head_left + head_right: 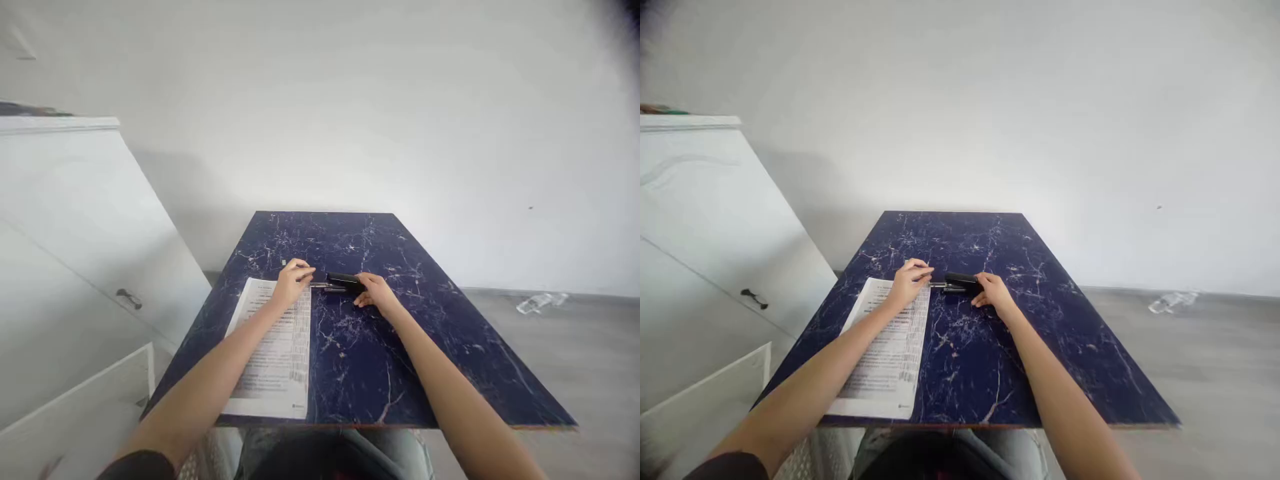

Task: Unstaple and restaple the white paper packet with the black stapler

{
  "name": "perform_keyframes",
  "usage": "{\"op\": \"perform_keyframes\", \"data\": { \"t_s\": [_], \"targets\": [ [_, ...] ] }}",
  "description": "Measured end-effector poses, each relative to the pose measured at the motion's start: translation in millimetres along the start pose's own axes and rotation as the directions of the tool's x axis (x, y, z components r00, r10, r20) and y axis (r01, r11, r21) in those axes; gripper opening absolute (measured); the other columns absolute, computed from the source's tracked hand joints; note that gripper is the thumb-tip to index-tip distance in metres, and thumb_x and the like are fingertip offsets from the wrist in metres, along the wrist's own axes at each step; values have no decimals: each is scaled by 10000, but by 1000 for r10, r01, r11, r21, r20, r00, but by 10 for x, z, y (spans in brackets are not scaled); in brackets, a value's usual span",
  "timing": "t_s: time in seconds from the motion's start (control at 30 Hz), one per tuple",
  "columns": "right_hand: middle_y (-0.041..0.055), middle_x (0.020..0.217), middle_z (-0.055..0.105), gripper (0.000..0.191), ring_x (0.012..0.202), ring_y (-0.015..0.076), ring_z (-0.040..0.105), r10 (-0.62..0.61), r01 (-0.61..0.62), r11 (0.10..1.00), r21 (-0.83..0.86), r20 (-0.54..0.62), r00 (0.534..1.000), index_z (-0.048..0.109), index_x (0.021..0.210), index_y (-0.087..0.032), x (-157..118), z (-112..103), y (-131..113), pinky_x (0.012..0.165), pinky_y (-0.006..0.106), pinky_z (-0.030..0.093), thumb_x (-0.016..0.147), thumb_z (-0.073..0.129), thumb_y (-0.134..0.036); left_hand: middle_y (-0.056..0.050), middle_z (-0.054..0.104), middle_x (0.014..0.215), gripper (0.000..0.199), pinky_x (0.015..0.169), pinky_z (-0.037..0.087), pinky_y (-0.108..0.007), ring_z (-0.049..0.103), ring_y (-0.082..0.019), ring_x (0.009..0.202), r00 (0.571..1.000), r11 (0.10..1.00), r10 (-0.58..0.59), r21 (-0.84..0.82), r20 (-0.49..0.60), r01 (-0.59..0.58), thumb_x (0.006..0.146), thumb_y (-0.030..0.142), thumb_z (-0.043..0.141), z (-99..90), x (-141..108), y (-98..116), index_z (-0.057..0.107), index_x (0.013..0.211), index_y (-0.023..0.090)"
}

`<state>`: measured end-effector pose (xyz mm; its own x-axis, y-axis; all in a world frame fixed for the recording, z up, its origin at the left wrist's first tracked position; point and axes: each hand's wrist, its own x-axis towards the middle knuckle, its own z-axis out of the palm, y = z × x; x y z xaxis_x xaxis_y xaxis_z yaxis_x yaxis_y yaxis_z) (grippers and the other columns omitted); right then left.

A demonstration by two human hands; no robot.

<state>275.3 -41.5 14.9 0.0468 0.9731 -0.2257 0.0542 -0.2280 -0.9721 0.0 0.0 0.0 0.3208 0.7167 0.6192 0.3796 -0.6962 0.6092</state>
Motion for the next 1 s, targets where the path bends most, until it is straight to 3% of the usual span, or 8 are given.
{"op": "perform_keyframes", "data": {
  "t_s": [0.33,0.6,0.83,1.0],
  "targets": [
    [68,815,686,198,455,192,688,7,-7,1000,22,-8,1000,614,1054,-150,5,11,10,389,264,542,984,508,-302,-57,634,1053,234,861,666,-368,688,-147,894,999,994,-33,-105,18,35,935,255,620,48,-22,14,755,1126,246],
    [66,817,687,194,460,193,692,-1,1,1000,14,-12,1000,614,1047,-157,7,11,11,384,259,541,985,512,-310,-77,634,1145,278,870,645,-372,683,-180,972,992,984,-109,-134,59,116,935,337,640,40,-14,31,747,1175,245],
    [57,760,683,208,466,198,695,5,-5,1000,8,-14,1000,621,1045,-156,1,12,4,383,250,536,992,510,-324,-67,699,994,291,735,604,-350,671,-169,793,991,986,-134,-100,27,136,929,401,653,4,7,21,757,1160,258],
    [50,756,678,214,465,197,695,6,-6,1000,2,-11,1000,618,1044,-159,-2,14,5,386,249,535,984,530,-344,-55,754,1001,307,867,592,-384,704,-193,887,990,986,-129,-101,60,135,906,412,679,-16,-11,109,750,1162,258]
  ]
}}
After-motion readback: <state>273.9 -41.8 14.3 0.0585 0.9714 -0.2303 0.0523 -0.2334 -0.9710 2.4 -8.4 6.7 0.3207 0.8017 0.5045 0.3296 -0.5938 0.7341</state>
